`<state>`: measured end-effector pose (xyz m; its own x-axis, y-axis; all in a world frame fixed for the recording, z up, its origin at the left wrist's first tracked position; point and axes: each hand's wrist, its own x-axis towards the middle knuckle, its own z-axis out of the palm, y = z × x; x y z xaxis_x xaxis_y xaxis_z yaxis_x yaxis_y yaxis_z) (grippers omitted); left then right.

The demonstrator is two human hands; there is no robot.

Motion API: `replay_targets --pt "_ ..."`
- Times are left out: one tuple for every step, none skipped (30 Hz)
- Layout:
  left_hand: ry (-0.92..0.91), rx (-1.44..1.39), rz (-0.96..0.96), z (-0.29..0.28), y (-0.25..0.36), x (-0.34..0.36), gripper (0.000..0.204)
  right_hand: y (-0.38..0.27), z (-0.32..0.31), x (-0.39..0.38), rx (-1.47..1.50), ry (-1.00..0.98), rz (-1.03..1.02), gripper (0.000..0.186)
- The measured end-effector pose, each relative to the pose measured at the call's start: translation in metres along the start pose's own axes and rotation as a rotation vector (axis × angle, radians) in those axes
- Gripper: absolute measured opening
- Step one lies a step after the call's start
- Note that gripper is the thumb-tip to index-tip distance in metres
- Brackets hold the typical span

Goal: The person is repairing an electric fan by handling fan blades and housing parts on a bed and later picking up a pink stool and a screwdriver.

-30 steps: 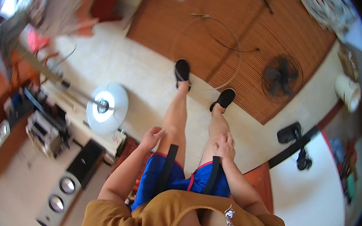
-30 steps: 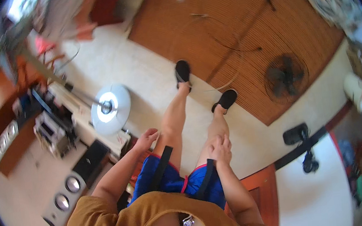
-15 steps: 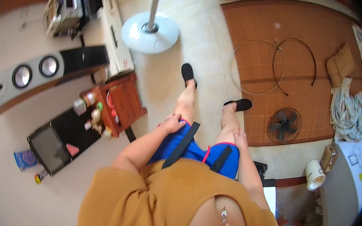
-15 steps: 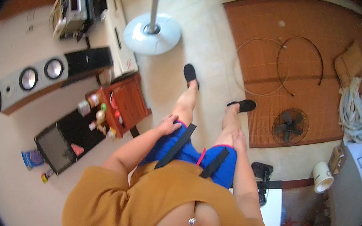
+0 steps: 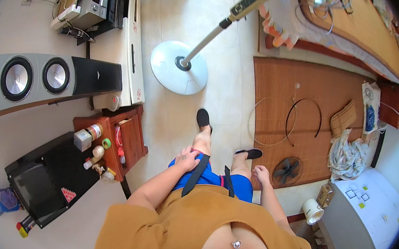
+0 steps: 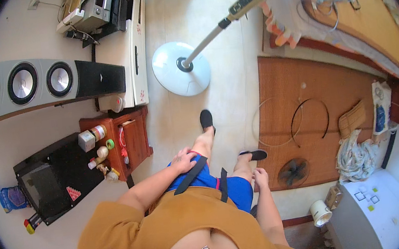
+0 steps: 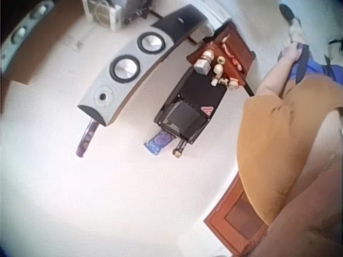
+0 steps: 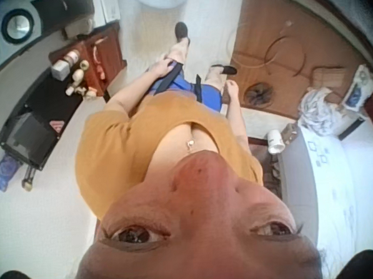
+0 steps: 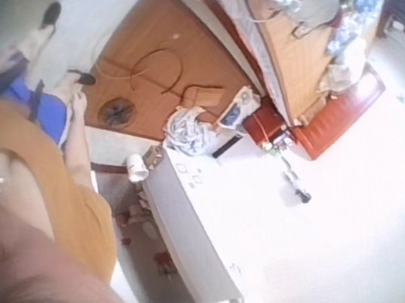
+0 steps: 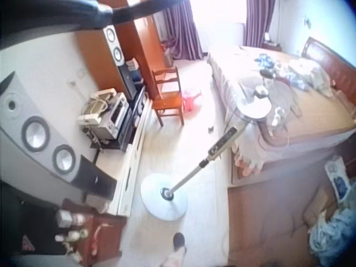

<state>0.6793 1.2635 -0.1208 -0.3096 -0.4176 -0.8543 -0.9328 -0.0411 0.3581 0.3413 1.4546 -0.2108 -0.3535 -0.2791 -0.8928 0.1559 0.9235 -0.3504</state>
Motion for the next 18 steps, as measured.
replay_targets --pt "0.014 -0.013 0.009 -0.009 -0.013 0.003 0.048 -0.044 0.021 -0.014 -0.008 -0.043 -0.020 0.013" --pt "-0.062 -0.077 0.077 -0.012 -0.029 0.009 0.048 -0.068 0.036 -0.014 -0.035 -0.113 -0.179 0.014" --pt "-0.144 -0.132 0.150 -0.012 -0.044 0.018 0.049 -0.087 0.049 -0.002 -0.088 -0.157 -0.220 0.016" --pt "-0.083 -0.155 0.167 -0.008 -0.063 0.024 0.049 -0.125 0.070 -0.010 -0.148 -0.179 -0.281 0.019" --pt "-0.082 -0.156 0.187 -0.016 -0.067 0.024 0.049 -0.157 0.082 -0.013 -0.288 -0.191 -0.329 0.022" --pt "-0.139 -0.342 0.102 -0.025 -0.070 0.019 0.051 -0.184 0.095 -0.018 -0.290 -0.197 -0.398 0.024" --pt "-0.193 -0.533 0.011 -0.031 -0.074 0.012 0.053 -0.212 0.105 -0.027 -0.258 -0.219 -0.413 0.026" --pt "-0.229 -0.820 0.032 -0.020 -0.088 0.011 0.057 -0.242 0.115 -0.044 -0.238 -0.259 -0.430 0.026" --pt "-0.230 -0.827 0.042 -0.029 -0.088 0.007 0.057 -0.263 0.119 -0.053 -0.213 -0.283 -0.440 0.026" --pt "-0.275 -0.931 -0.062 -0.046 -0.081 -0.004 0.058 -0.273 0.118 -0.050 -0.222 -0.301 -0.472 0.026" --pt "-0.310 -1.042 -0.180 -0.058 -0.079 -0.012 0.058 -0.280 0.118 -0.049 -0.230 -0.306 -0.476 0.026" --pt "-0.304 -1.052 -0.178 -0.057 -0.079 -0.015 0.058 -0.285 0.114 -0.047 -0.276 -0.297 -0.452 0.025" --pt "-0.247 -1.050 -0.262 -0.053 -0.078 -0.020 0.058 -0.289 0.110 -0.043 -0.325 -0.291 -0.432 0.025" --pt "-0.202 -1.038 -0.335 -0.054 -0.075 -0.019 0.057 -0.277 0.097 -0.020 -0.366 -0.258 -0.465 0.024" --pt "-0.193 -1.059 -0.333 -0.061 -0.073 -0.019 0.057 -0.281 0.090 -0.008 -0.385 -0.267 -0.474 0.024" --pt "-0.151 -1.072 -0.256 -0.067 -0.068 -0.021 0.055 -0.286 0.081 -0.001 -0.479 -0.233 -0.386 0.023" --pt "-0.102 -1.088 -0.201 -0.068 -0.069 -0.034 0.054 -0.279 0.071 0.008 -0.576 -0.215 -0.291 0.022" --pt "-0.062 -1.161 -0.105 -0.049 -0.083 -0.020 0.051 -0.274 0.053 0.014 -0.665 -0.202 -0.261 0.022"
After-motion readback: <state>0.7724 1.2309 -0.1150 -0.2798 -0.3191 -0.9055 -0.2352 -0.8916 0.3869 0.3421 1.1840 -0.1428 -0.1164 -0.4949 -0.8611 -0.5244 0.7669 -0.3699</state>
